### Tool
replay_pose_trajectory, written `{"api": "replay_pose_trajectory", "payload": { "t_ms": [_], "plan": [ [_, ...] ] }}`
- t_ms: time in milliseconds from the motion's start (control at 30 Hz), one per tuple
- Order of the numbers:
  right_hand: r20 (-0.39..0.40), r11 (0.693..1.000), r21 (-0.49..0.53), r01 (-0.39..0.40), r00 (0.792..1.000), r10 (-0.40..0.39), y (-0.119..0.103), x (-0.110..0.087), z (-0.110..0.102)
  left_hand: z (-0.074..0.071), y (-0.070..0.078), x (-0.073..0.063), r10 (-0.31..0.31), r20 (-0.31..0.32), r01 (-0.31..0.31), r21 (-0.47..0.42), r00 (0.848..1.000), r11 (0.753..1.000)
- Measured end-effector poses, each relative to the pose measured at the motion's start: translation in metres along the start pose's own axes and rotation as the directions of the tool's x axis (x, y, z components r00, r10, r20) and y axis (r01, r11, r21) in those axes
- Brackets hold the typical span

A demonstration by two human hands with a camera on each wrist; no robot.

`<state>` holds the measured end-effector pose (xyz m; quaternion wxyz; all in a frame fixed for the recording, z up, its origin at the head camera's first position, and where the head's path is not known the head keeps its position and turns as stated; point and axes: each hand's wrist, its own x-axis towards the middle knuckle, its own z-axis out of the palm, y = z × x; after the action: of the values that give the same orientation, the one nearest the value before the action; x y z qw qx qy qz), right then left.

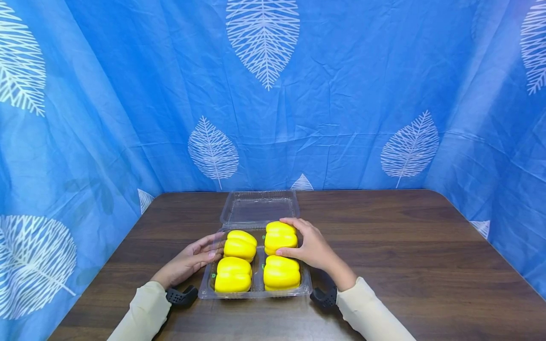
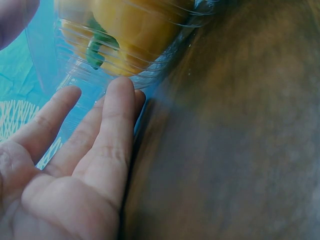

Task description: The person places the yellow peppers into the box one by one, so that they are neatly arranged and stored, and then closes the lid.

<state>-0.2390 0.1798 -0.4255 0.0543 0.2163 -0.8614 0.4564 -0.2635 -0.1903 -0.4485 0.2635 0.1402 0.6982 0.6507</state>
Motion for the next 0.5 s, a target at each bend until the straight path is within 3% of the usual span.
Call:
{"api": "replay_pose_trajectory", "payload": {
  "t_ms": [500],
  "plan": [
    [0.025,0.998,0.03,0.058,0.998,-0.059,0.0017,0.0001,-0.005,0.0014,0.0012,-0.001,-0.009,-0.011,0.009,0.004,1.0,1.0]
  ]
}}
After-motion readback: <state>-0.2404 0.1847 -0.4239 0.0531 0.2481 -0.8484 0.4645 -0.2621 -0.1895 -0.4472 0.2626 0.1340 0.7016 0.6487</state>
